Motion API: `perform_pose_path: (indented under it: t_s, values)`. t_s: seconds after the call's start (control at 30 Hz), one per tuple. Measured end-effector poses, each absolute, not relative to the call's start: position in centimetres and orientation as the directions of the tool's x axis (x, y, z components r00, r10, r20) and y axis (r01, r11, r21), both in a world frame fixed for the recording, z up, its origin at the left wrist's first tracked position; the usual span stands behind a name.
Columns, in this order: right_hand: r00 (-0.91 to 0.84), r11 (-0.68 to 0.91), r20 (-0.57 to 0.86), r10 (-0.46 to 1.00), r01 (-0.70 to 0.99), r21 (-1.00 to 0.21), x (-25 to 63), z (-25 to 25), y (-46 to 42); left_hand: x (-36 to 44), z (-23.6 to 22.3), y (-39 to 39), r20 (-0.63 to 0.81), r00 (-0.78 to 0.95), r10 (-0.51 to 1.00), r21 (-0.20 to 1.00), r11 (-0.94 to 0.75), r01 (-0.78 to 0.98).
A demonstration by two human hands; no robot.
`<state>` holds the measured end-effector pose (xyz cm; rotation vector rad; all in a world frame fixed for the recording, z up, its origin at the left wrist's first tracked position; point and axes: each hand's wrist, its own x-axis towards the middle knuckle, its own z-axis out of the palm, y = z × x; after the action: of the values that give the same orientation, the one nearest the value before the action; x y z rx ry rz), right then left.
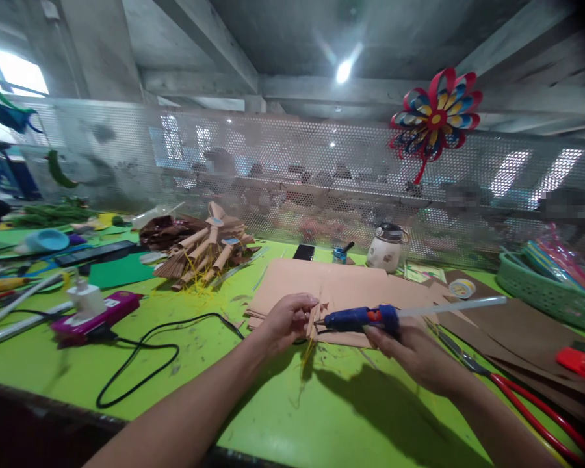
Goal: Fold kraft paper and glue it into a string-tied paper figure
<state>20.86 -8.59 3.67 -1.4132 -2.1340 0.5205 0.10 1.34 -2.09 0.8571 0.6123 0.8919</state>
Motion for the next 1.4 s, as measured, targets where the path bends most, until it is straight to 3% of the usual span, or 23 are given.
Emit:
perform_pose_path:
  t_s: [0.83,1.4]
  values:
    - [-0.288,0.347,0.194,0.938,0.795,-0.498,21.3,3.9,-8.9,0.2,-1.8,1.4,-0.017,0.444,0.896,0.872,0.231,-0.432]
    - [-0.241,0.357,0.266,0.933,0.703,-0.614,21.1,2.6,-8.0,0.5,-1.7,0.8,0.009,0.541,0.841,0.847,0.281,-0.45]
